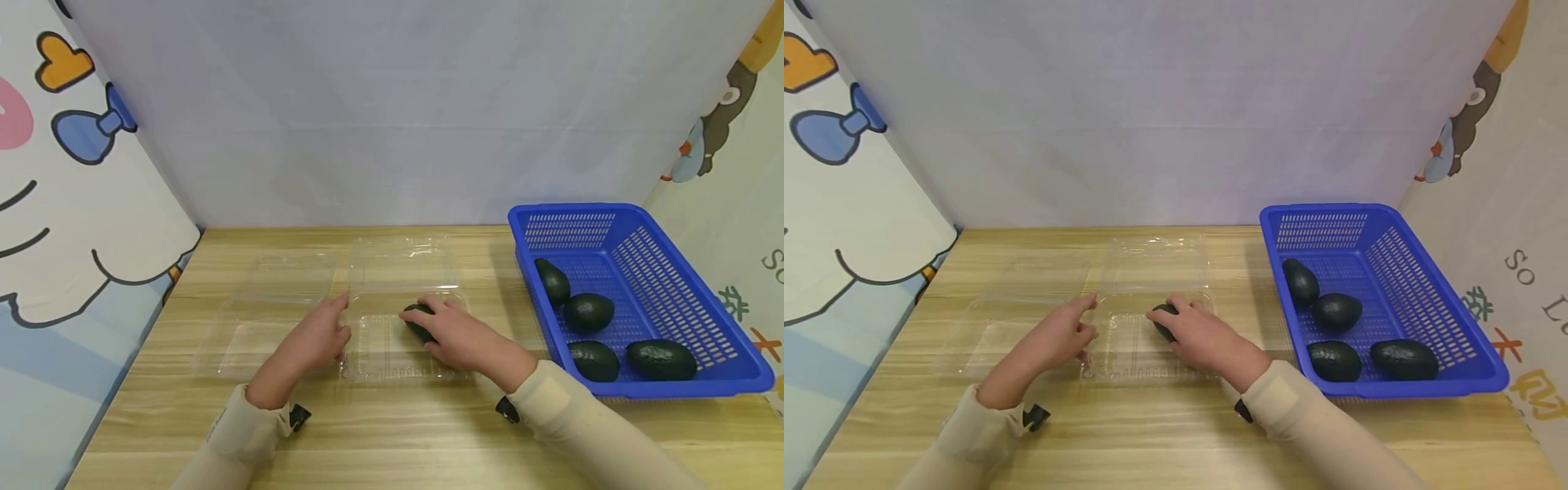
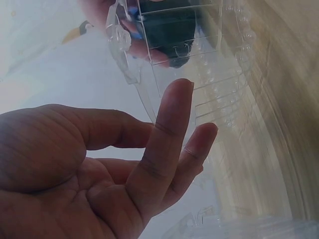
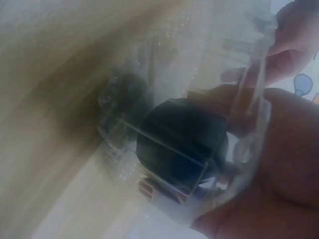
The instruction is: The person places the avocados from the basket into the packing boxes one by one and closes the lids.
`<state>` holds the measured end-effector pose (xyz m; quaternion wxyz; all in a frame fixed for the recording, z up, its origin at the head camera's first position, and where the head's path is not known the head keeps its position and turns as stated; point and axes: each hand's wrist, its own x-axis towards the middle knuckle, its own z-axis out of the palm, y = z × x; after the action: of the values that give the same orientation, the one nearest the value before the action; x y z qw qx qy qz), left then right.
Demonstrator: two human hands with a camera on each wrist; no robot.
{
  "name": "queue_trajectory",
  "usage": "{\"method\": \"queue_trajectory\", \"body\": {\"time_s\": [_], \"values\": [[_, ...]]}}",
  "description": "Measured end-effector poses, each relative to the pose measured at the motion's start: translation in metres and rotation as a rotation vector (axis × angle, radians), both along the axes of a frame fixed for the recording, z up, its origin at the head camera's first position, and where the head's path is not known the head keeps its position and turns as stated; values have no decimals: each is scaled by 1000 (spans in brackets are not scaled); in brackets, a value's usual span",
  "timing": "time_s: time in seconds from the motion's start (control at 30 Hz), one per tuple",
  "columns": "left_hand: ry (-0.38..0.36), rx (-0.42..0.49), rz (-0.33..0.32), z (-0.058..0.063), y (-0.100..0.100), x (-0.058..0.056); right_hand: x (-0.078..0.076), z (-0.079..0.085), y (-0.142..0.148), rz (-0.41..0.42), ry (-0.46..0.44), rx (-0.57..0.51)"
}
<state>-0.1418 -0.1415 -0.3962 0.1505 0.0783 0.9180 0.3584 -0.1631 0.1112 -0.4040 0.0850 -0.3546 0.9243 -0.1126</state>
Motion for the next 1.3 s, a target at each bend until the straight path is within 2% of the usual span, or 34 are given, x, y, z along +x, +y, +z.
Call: {"method": "queue_trajectory", "body": {"time_s": [0.27, 0.63, 0.8, 1.0, 1.3], "values": [[-4, 7, 0, 0, 0, 0, 2, 5, 0, -1, 77, 46], [-14, 6, -2, 0, 0, -1, 2, 17, 9, -19, 98, 39], [-13, 2, -9, 0, 0, -1, 3, 32, 15, -53, 86, 43], [-14, 2, -4, 1, -2, -2, 2, 55, 28, -54, 127, 8], [-11, 25, -10, 0, -2, -1, -14, 85, 65, -142, 171, -37]]}}
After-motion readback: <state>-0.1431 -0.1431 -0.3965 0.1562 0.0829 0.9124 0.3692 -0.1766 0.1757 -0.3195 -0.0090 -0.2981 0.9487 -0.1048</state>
